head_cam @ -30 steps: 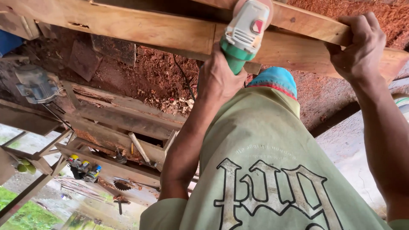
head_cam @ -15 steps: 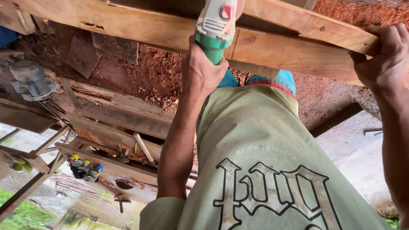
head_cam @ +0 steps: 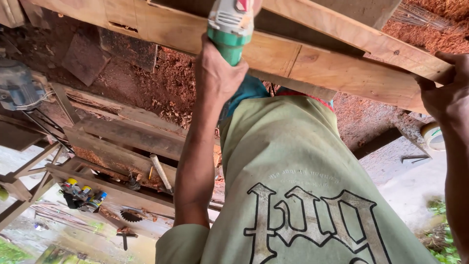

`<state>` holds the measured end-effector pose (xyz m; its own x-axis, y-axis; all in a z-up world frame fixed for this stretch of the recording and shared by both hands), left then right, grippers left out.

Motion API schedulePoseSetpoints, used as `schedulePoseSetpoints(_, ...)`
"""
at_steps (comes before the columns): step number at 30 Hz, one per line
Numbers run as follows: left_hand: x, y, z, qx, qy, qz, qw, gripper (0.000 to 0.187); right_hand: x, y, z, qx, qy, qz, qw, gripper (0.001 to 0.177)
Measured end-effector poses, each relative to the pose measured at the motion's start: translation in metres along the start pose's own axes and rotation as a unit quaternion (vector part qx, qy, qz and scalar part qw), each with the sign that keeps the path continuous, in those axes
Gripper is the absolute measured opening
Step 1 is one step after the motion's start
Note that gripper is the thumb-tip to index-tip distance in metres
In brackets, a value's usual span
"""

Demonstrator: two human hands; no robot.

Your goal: The person uses a handheld electric sander to smooth the surface of a long wooden plank. They move the sander back and forth along the length of the wood, occasionally adjusting their grip and the plank's position on the workbench.

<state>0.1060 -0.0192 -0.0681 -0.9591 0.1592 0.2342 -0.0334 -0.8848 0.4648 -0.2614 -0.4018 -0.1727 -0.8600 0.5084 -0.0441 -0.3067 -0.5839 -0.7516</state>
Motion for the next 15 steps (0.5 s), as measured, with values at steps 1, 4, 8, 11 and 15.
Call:
schedulePoseSetpoints(1, -0.005, -0.005, 0.004, 0.012, 0.003, 0.006, 1.0, 0.06, 0.0, -0.001, 0.0, 0.006, -0.002, -0.001, 1.0, 0.059)
schedulePoseSetpoints(4, -0.019, -0.023, 0.016, 0.034, 0.01, 0.009, 0.999, 0.058, 0.0, -0.003, 0.002, 0.021, -0.005, -0.005, 1.0, 0.061)
schedulePoseSetpoints(8, -0.014, -0.021, 0.018, 0.021, -0.003, 0.016, 1.0, 0.061, 0.003, 0.033, 0.005, 0.143, 0.039, 0.093, 0.985, 0.056)
schedulePoseSetpoints(11, 0.012, 0.001, -0.002, 0.028, 0.004, -0.032, 0.999, 0.061, 0.011, 0.047, 0.005, 0.184, 0.037, 0.078, 0.979, 0.049)
schedulePoseSetpoints(15, 0.056, 0.045, -0.022, 0.011, -0.09, 0.026, 0.995, 0.054, 0.006, 0.035, 0.007, 0.195, 0.044, 0.1, 0.975, 0.048)
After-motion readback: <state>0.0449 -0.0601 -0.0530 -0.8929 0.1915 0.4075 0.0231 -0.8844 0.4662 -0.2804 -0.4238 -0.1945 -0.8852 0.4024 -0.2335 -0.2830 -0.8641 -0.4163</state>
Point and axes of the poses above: each hand's wrist, its own x-axis away from the middle knuckle, its own z-axis out of the back of the hand, y = z × x, the point moved 4 cm from there along -x, towards the middle knuckle, and after that the axes turned 12 degrees about y, right-handed, at the moved point
